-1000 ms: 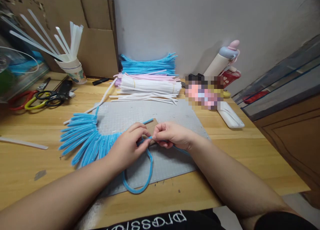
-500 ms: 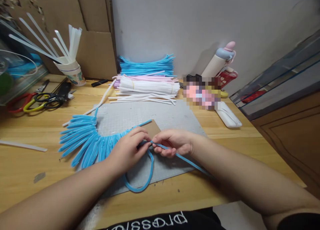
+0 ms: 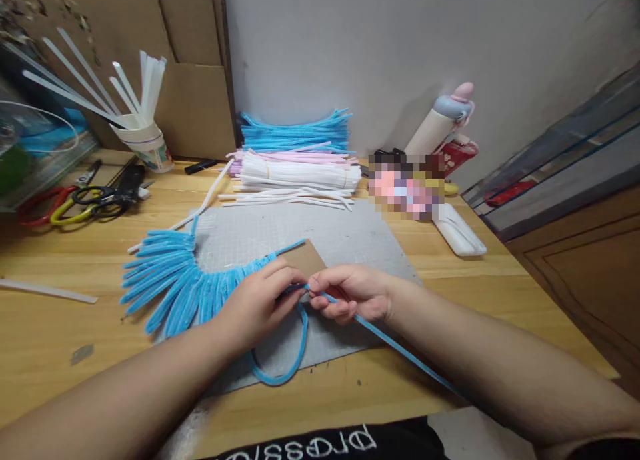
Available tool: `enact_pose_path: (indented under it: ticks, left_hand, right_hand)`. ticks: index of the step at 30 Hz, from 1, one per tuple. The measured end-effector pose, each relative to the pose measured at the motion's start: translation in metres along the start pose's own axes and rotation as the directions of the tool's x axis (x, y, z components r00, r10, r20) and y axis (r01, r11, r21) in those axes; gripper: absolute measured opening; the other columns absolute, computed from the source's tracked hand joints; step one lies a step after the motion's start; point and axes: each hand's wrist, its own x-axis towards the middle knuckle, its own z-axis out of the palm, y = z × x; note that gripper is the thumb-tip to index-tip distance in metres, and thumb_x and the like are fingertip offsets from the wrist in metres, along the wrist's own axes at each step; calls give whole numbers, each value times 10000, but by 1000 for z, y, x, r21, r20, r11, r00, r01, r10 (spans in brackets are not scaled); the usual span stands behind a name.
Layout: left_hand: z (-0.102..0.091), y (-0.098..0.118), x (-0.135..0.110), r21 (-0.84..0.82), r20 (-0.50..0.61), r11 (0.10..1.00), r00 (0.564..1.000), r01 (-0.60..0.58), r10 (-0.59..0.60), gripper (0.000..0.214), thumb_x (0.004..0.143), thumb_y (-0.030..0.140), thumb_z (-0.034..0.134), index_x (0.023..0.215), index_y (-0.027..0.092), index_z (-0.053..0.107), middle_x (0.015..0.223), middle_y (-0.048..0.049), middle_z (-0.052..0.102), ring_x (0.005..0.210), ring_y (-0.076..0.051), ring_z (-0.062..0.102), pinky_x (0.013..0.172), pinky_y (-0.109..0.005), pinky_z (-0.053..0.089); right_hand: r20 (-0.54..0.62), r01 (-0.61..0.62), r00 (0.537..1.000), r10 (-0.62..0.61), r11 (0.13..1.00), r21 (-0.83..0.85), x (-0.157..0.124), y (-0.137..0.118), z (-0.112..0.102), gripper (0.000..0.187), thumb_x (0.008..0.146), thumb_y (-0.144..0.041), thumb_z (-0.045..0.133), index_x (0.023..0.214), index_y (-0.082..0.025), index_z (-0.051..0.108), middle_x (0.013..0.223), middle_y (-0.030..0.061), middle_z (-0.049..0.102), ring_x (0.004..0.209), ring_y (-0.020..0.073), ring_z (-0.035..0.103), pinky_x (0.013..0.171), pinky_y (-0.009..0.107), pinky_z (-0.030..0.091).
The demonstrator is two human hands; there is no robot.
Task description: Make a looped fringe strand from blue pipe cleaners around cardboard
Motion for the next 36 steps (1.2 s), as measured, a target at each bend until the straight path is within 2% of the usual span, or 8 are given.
enact_pose_path:
  ticks: [6, 12, 14, 19, 22, 26, 32, 36]
  left_hand:
    - [-4, 4, 0, 6, 103, 1000, 995, 6, -6, 112, 919, 209, 471, 860, 172, 559, 827, -43, 589, 775, -168, 554, 678, -299, 451]
    - [-4, 9, 2, -87, 153, 991, 984, 102, -88, 115, 891, 197, 497, 805, 166, 568, 783, -37, 597, 757, -165, 558, 692, -302, 441]
    - [-3, 8, 2, -101, 160, 988, 982, 120, -103, 110, 886, 204, 506, 804, 166, 569, 774, -33, 597, 745, -162, 555, 687, -300, 435]
    - [-2, 5, 1, -117, 147, 986, 984, 117, -99, 89, 874, 181, 512, 799, 167, 557, 773, -24, 592, 736, -152, 542, 675, -287, 420]
    - [-2, 6, 1, -122, 144, 987, 986, 104, -86, 94, 876, 176, 509, 793, 171, 551, 776, -20, 587, 743, -150, 537, 680, -283, 417]
    - [-3, 7, 2, -117, 135, 989, 988, 90, -74, 86, 880, 183, 507, 805, 172, 546, 773, -18, 574, 734, -149, 527, 670, -279, 411]
    - [-2, 6, 2, -113, 159, 990, 985, 80, -61, 115, 899, 201, 489, 805, 170, 547, 777, -23, 563, 748, -151, 530, 684, -281, 414]
    - [-1, 6, 2, -82, 212, 991, 973, 110, -90, 112, 882, 190, 500, 787, 166, 555, 758, -23, 570, 727, -156, 533, 673, -286, 411]
  right_hand:
    - [-247, 101, 930, -273, 834, -542, -2, 10, 13, 142, 697, -204, 528, 674, -202, 388, 517, -84, 403, 367, 35, 281, 370, 176, 175]
    - [181, -37, 634, -752, -263, -964, -12, 32, 29, 160, 799, -188, 483, 646, -189, 434, 650, 19, 509, 577, 116, 413, 521, 265, 248]
    - [143, -37, 625, -768, -212, -977, -13, 34, 29, 168, 822, -223, 471, 662, -191, 430, 657, 25, 521, 575, 120, 442, 515, 263, 265]
    - [-338, 29, 889, -309, 774, -632, -11, 21, 22, 233, 884, -301, 332, 766, -177, 490, 555, -11, 524, 359, 88, 450, 337, 206, 252]
    - [-227, -44, 974, -1, 980, -193, -10, 15, 16, 233, 880, -259, 335, 782, -151, 518, 530, -20, 545, 301, 57, 429, 283, 166, 223]
    - [-203, -8, 979, 5, 1000, -14, -8, 17, 13, 169, 846, -221, 412, 722, -142, 497, 510, -41, 546, 272, 18, 369, 265, 131, 215]
    - [-257, 162, 931, -261, 923, -349, -2, 26, 20, 47, 751, -183, 479, 720, -185, 444, 512, -67, 525, 299, 39, 390, 299, 154, 227]
    - [-145, 117, 770, -622, 361, -925, -2, 35, 20, 110, 730, -146, 490, 672, -195, 410, 530, -41, 507, 425, 73, 443, 413, 196, 273]
